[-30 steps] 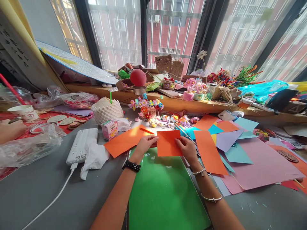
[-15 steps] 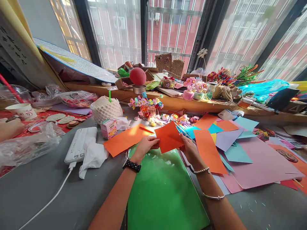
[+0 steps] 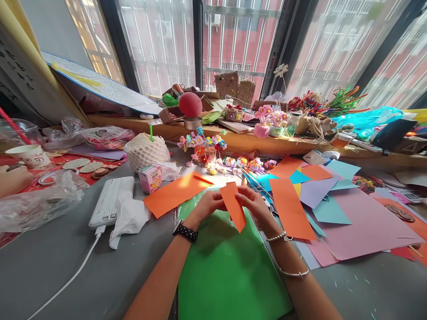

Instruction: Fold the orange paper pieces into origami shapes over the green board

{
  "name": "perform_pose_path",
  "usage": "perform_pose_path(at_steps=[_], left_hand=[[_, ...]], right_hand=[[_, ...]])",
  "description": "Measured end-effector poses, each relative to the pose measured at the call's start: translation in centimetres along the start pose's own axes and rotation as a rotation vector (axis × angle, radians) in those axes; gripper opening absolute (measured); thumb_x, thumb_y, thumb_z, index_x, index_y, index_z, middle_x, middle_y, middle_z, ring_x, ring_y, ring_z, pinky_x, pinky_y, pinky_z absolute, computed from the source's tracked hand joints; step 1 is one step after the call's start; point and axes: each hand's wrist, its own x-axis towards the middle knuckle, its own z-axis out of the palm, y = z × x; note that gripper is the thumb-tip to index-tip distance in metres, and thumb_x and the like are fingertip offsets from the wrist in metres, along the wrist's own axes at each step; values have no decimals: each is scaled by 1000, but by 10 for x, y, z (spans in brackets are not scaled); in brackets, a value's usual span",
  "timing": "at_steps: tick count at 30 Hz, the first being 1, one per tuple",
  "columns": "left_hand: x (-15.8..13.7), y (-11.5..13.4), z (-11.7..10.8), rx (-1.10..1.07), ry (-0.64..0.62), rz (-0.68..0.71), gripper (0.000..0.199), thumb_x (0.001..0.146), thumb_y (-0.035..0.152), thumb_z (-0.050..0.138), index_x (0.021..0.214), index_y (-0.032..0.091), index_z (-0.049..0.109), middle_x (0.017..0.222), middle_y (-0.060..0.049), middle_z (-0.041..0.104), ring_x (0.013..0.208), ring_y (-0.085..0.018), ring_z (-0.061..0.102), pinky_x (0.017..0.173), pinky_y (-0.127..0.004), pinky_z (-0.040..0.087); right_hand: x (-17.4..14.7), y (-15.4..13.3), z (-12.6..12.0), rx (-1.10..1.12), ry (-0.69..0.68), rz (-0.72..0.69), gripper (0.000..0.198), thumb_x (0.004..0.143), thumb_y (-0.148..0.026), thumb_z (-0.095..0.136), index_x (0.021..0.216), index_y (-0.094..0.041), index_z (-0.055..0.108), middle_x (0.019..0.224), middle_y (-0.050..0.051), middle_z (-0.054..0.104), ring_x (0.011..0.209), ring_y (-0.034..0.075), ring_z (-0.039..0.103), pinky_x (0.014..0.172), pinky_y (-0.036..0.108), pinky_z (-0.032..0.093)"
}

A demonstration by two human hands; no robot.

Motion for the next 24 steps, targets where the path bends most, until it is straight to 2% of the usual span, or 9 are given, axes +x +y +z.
perform_pose_path(at_steps=[6,11,15,19,24], left_hand=[[4,-5,-2,-44,38,-47,31,61,37,63,77,11,64,70,-4,65,69,-19,61,67,-31,48],[5,-8,-5,-141,166,-58,32,59,37,66,76,10,62,70,-5,65,69,-20,61,70,-32,48],[5,-9,-6,-179,249,-65,30,62,35,64,77,10,61,68,-5,65,67,-19,61,70,-32,48],[7,-11,-6,-201,361,-53,23,64,31,61,72,10,58,65,-4,64,62,-16,61,64,-28,49],[10,-14,-7,-244,488,-3,22,65,30,58,75,11,56,67,-4,63,61,-16,61,60,-26,48]], right_hand=[[2,5,-4,6,113,49,34,67,-43,56,91,-19,58,93,5,64,86,21,58,69,29,48],[0,3,-1,243,99,49,38,74,-48,45,95,-19,57,100,5,62,93,22,56,72,31,48],[1,-1,1,503,112,48,38,74,-50,46,92,-20,60,101,4,62,98,22,54,78,33,47],[4,-2,0,677,174,-1,31,73,-43,52,95,-23,59,107,1,59,101,19,52,82,32,45],[3,6,1,633,225,-22,32,69,-28,59,102,-26,56,113,-2,55,99,14,53,84,27,43]])
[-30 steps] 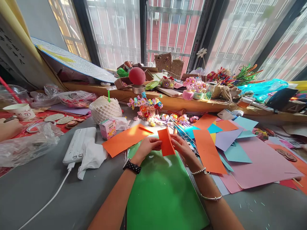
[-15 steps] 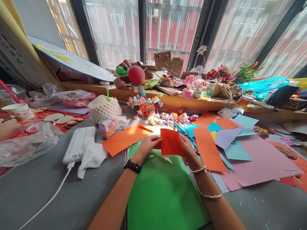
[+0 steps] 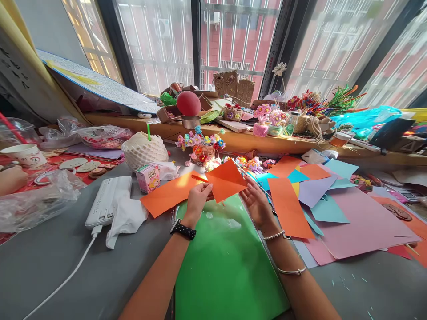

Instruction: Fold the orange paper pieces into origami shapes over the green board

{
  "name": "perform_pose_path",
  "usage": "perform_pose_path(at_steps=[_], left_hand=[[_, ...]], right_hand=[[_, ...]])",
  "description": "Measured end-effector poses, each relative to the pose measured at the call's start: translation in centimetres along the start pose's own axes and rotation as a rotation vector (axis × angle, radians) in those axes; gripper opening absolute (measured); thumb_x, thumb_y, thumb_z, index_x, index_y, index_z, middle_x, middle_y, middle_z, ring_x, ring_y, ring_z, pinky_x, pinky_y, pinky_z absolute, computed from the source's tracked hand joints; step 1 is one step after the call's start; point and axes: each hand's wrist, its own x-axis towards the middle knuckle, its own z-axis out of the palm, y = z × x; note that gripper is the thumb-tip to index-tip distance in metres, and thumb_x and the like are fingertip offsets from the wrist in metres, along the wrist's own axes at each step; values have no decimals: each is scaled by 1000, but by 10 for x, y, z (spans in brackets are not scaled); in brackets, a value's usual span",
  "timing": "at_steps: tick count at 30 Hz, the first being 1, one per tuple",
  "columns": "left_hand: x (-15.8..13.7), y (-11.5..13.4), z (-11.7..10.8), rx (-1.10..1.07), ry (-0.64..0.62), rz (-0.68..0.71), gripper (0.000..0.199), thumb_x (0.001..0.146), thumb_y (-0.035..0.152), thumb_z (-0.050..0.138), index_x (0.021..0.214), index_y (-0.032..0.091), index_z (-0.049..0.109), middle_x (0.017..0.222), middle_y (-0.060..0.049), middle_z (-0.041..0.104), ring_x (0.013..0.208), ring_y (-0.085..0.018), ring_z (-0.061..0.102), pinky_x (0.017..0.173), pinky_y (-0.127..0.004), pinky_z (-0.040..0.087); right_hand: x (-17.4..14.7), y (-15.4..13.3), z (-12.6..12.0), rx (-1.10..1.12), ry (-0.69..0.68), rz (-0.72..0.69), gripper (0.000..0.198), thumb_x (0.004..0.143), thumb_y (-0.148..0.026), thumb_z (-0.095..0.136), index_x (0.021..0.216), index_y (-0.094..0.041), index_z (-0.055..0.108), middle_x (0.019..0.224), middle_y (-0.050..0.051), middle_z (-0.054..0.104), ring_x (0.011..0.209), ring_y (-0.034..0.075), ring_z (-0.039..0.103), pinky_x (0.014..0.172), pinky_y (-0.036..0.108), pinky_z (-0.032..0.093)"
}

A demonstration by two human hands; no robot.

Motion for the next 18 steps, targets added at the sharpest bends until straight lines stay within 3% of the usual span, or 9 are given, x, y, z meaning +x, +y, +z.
perform_pose_path(at_steps=[4,10,14,18], left_hand=[[-1,0,2,-13,-47,11,24,64,32,60,76,11,55,69,-4,63,63,-17,61,60,-28,49],[-3,-2,7,21,-139,74,25,64,33,61,76,11,57,75,-5,64,68,-18,61,64,-30,50],[-5,-2,9,46,-244,67,28,64,32,61,84,12,59,82,-6,64,70,-18,60,64,-30,50],[-7,-2,12,65,-299,80,29,65,33,61,82,10,59,76,-6,64,64,-16,60,65,-30,51]], right_hand=[[1,13,-2,-205,-32,-65,39,74,-28,53,113,-26,47,113,1,55,98,17,54,85,33,43],[-3,17,0,-1052,26,-500,35,83,-22,34,114,-16,49,110,8,57,98,21,54,83,36,44],[-7,20,0,-1451,-72,-740,50,79,-5,25,128,-13,30,126,10,43,113,19,41,89,35,41],[-8,22,0,-1702,-145,-829,56,77,0,23,131,-12,22,133,10,31,120,21,31,94,40,34]])
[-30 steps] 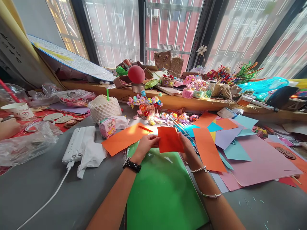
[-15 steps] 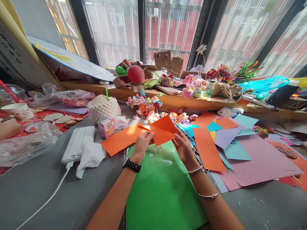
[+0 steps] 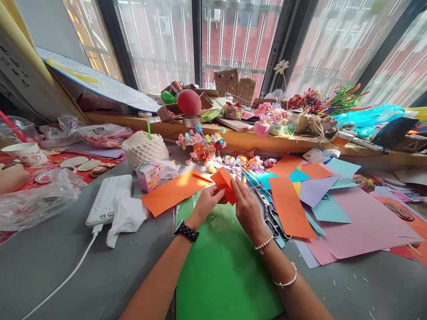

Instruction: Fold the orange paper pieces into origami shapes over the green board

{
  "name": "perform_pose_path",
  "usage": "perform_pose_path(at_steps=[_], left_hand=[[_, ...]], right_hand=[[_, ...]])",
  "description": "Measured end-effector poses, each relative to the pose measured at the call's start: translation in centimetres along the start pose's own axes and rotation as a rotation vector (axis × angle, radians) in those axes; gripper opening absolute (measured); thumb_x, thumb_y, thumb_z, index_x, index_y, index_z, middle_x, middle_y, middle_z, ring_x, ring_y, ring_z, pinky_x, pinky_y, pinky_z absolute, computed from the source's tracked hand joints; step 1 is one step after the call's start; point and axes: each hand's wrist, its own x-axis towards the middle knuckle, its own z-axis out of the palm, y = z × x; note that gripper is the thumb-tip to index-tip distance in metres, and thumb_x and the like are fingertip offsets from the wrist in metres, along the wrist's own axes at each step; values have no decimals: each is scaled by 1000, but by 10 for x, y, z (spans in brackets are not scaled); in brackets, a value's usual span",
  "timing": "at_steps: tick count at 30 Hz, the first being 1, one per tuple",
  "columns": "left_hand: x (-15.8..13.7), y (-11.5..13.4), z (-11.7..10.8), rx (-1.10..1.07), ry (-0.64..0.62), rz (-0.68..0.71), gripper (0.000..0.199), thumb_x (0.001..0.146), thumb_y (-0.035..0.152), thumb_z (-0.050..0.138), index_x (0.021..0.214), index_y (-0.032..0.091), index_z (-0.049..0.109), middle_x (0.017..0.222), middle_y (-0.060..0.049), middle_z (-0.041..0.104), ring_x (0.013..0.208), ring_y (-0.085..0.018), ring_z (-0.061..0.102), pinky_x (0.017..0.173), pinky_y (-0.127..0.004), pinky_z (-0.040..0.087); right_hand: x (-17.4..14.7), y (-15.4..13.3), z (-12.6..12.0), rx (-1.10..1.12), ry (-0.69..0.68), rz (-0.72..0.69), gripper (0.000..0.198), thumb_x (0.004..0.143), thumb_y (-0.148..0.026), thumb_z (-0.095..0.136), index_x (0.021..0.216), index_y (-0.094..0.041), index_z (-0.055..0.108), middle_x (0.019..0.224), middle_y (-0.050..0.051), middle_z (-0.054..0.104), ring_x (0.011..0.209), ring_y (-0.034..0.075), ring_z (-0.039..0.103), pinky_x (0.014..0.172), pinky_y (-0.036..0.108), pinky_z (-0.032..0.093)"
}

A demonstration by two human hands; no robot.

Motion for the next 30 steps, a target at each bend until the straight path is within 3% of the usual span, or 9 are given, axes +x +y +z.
perform_pose_path(at_steps=[5,10,12,15,18,21,25,30], left_hand=[[-1,1,3,-29,-42,64,29,72,40,53,77,11,57,68,-4,62,63,-16,60,60,-28,50],[0,-3,2,79,6,124,30,74,41,49,64,13,50,59,1,55,58,-14,56,55,-25,48],[1,-6,0,215,59,170,31,75,40,47,59,14,47,55,2,51,55,-12,54,52,-23,47],[2,-8,-2,649,200,313,32,79,35,42,56,14,49,51,1,49,52,-12,51,50,-23,43],[0,-8,-2,1106,285,545,25,82,24,37,78,13,59,66,-6,60,60,-16,56,55,-25,43],[-3,-5,0,1330,211,727,31,82,12,35,106,14,53,92,-10,62,81,-20,58,68,-28,45],[-6,-3,2,1440,131,750,36,80,7,33,111,14,50,103,-11,59,92,-22,55,78,-33,44],[-6,-4,1,1364,106,734,37,79,6,34,111,13,50,105,-13,57,97,-24,53,82,-37,43]], right_hand=[[1,-3,-2,-112,-13,-44,54,78,-4,28,130,-15,26,134,7,29,115,24,35,95,45,29],[1,-6,-5,-87,-61,-65,53,76,-8,35,128,-15,31,135,5,28,108,24,40,91,43,33],[0,-6,-4,-62,-90,-60,56,73,-9,37,128,-15,30,135,5,28,108,24,38,91,42,34],[-1,-4,0,-26,-93,-19,61,69,-8,40,129,-12,27,133,7,31,111,24,37,93,41,32],[-3,2,7,-1,-66,28,62,66,-7,40,127,-8,27,129,12,36,111,24,37,92,40,34],[-5,6,14,21,-31,51,55,67,-11,41,121,-8,33,118,16,46,107,26,41,88,43,37],[-6,9,18,49,-12,69,49,70,-16,42,118,-11,34,111,15,50,103,28,43,83,45,40],[-7,10,20,66,-20,79,47,72,-19,43,117,-12,34,109,15,50,101,27,45,81,45,41]])
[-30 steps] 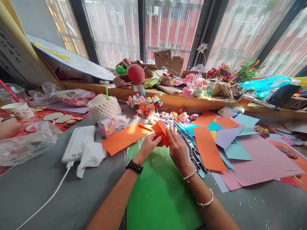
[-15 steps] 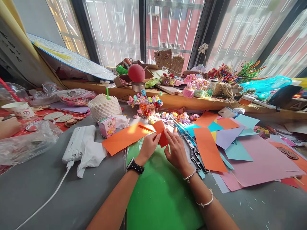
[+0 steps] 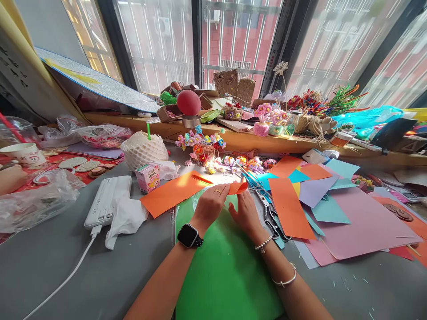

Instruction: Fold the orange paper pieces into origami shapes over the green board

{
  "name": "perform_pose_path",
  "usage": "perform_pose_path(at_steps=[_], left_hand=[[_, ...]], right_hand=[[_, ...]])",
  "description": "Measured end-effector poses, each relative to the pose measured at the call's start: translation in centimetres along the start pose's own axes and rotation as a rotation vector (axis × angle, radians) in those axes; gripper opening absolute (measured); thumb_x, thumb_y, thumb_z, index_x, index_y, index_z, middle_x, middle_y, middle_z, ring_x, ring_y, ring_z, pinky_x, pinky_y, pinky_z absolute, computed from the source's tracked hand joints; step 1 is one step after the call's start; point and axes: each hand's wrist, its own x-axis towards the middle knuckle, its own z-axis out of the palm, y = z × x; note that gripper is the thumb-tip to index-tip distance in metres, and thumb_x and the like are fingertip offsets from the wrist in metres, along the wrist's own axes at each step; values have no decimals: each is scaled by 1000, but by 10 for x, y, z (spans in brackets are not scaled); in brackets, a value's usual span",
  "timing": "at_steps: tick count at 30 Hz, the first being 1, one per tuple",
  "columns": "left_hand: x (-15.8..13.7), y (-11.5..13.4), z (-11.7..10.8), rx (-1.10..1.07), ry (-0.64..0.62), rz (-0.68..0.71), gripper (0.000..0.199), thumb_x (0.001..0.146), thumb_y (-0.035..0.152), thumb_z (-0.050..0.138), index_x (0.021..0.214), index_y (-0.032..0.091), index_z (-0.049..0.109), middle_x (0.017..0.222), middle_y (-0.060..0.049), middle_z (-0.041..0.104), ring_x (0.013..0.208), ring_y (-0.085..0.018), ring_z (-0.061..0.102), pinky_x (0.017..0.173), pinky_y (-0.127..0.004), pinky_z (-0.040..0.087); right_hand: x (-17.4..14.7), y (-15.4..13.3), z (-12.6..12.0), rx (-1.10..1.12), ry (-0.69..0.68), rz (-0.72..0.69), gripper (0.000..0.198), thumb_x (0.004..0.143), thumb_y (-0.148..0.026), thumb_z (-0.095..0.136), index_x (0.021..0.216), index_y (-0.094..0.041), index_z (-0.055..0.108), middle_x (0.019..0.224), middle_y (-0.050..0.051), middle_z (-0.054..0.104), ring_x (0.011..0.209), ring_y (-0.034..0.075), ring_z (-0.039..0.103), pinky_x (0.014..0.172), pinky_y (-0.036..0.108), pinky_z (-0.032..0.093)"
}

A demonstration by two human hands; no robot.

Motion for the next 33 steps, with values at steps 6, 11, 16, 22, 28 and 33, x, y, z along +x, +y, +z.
perform_pose_path(at_steps=[6,11,16,22,28,33], left_hand=[[-2,0,2,64,-7,42,38,79,4,32,114,9,47,106,-14,57,97,-25,52,83,-38,42],[-1,0,3,-53,-2,6,36,80,8,33,112,12,49,105,-14,57,96,-25,52,81,-38,42],[0,-2,1,-253,27,-196,25,83,21,37,97,18,58,88,-8,61,79,-19,55,69,-29,43],[3,-4,-2,-806,-23,-435,22,74,36,51,72,17,61,60,-1,59,60,-16,55,57,-24,45],[3,-3,1,-1218,-184,-542,34,69,37,56,93,13,59,64,-4,64,64,-20,60,62,-31,50],[3,-3,3,-1260,-223,-542,30,70,36,55,87,13,61,66,-4,62,65,-19,59,62,-31,50]], right_hand=[[0,2,3,16,-1,4,46,72,-20,42,116,-11,34,108,16,51,101,28,45,79,45,43],[0,1,2,46,-5,23,46,73,-20,44,117,-11,35,111,16,49,103,27,45,81,44,42],[6,-3,-9,255,-10,84,41,78,-30,44,115,-14,39,113,14,50,105,24,45,86,41,39],[15,-1,-25,722,-38,348,31,81,-40,39,99,-19,54,96,7,61,84,19,57,73,32,46],[15,4,-28,936,-29,472,29,75,-42,48,86,-17,58,81,4,63,73,17,57,66,28,46],[15,3,-27,947,-14,500,28,72,-42,52,82,-17,59,78,4,62,72,16,57,66,28,46]])
